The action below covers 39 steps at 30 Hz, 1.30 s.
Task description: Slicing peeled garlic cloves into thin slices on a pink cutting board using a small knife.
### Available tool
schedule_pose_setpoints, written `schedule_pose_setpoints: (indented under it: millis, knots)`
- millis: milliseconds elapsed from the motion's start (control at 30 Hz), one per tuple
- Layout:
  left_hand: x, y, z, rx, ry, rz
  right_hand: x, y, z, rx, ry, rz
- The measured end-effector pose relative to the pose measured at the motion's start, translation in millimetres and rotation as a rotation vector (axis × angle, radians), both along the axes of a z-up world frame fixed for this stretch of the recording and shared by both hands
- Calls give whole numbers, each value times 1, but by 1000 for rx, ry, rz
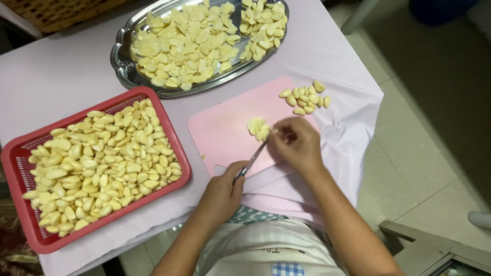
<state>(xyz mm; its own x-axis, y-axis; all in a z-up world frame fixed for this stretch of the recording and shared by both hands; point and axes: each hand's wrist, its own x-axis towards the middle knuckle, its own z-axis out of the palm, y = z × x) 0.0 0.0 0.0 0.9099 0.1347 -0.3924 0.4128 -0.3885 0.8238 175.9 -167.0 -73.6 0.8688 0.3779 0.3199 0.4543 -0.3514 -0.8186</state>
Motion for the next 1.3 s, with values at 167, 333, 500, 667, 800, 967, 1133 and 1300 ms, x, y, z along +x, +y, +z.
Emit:
schedule_pose_setpoints:
  millis: [167, 333, 500, 667, 800, 967, 1133, 1300]
  knots:
    - [3, 1, -19, -17, 102, 15, 89, 34, 36, -27, -87, 59]
    - [2, 3, -25, -13, 105, 27, 189, 84, 30, -57, -171, 93]
    - [6, 3, -23, -30, 210, 27, 256, 110, 10, -258, -188, 52]
    - [5, 2, -37, -15, 236, 25, 249, 64, 53, -387, -95, 170]
    - [6, 1, -36, 32, 230, -1, 230, -15, 64, -831, 0, 258]
    - [3, -1, -43, 63, 167, -6, 176, -43, 65, -864, 299, 145]
    - [-3, -6, -50, 129, 33, 13, 153, -62, 46, -518, 276, 21]
    - [-3, -7, -41, 79, 130, 58, 125, -75, 31, 251, 776, 39]
